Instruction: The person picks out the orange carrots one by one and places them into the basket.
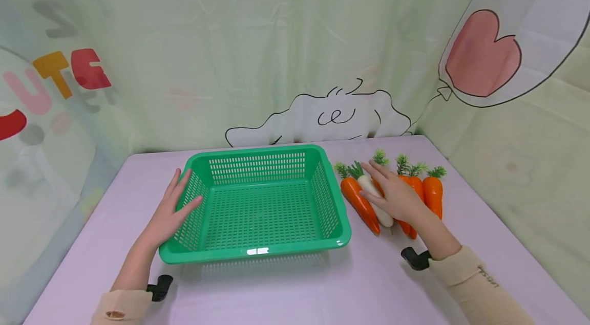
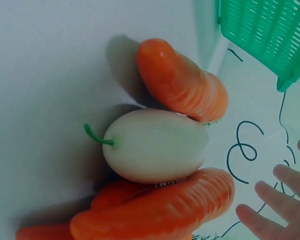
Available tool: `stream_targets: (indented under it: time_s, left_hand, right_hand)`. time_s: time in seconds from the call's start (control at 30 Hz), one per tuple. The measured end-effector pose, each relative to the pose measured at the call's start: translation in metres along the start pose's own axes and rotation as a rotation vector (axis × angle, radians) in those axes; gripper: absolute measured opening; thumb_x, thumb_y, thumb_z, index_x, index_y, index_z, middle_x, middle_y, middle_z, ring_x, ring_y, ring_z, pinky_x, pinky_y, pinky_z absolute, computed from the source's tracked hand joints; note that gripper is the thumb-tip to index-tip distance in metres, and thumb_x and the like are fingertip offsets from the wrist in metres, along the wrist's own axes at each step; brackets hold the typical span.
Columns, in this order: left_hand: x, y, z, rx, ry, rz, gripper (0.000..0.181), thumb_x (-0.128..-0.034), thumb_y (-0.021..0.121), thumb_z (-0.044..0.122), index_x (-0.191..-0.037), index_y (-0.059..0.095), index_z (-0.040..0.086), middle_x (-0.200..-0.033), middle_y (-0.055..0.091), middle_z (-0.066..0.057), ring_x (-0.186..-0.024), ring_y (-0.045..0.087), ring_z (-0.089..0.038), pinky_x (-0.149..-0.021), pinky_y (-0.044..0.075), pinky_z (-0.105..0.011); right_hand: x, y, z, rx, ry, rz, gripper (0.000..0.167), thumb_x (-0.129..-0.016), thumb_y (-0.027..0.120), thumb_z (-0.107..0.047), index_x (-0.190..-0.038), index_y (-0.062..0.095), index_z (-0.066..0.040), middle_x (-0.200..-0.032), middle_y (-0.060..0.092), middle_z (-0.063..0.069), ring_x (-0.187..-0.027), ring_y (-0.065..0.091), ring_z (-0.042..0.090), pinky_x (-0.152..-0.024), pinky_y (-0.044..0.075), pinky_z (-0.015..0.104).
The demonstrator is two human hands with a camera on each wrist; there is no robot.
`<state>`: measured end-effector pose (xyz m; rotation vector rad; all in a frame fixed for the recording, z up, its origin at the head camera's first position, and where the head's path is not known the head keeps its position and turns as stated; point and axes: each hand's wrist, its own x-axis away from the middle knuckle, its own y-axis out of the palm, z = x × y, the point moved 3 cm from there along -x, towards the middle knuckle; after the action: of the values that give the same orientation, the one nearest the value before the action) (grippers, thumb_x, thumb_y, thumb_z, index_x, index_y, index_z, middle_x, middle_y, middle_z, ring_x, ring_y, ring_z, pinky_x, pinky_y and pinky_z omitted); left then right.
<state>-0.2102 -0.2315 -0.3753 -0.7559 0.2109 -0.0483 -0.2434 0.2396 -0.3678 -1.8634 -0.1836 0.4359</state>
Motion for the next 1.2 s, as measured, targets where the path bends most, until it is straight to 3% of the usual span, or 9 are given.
stream_targets:
  time_s: [0.17,0.7,1.2]
  left_hand:
    - [0.000,-0.001,0.000,0.042,-0.021,0.011,0.071,-0.0921,0.051,0.038,-0.148,0.012,0.019,-0.153,-0.007,-0.006,-0.137,-0.002,-0.038,-0.094,0.010,-0.073]
    - [0.002,-0.002,-0.003,0.043,-0.044,-0.006,0.064,-0.0941,0.047,0.039,-0.148,0.017,0.019,-0.153,-0.006,-0.006,-0.137,-0.001,-0.038,-0.094,0.011,-0.073]
    - [0.001,0.003,-0.005,0.030,-0.035,0.000,0.064,-0.0944,0.045,0.041,-0.148,0.018,0.019,-0.153,-0.005,-0.006,-0.136,0.000,-0.039,-0.094,0.011,-0.072]
  right_hand:
    - [-0.001,0.004,0.000,-0.021,0.010,-0.013,0.068,-0.089,0.056,-0.041,-0.144,0.029,-0.011,-0.144,0.027,0.022,-0.124,0.032,0.046,-0.085,0.039,0.063]
    - [-0.004,0.012,-0.005,-0.050,0.010,-0.030,0.066,-0.089,0.056,-0.041,-0.143,0.031,-0.011,-0.141,0.032,0.022,-0.116,0.042,0.046,-0.081,0.043,0.061]
    - [-0.006,0.024,-0.007,-0.069,0.030,-0.088,0.067,-0.089,0.057,-0.037,-0.144,0.027,-0.011,-0.141,0.031,0.023,-0.125,0.031,0.045,-0.092,0.033,0.063]
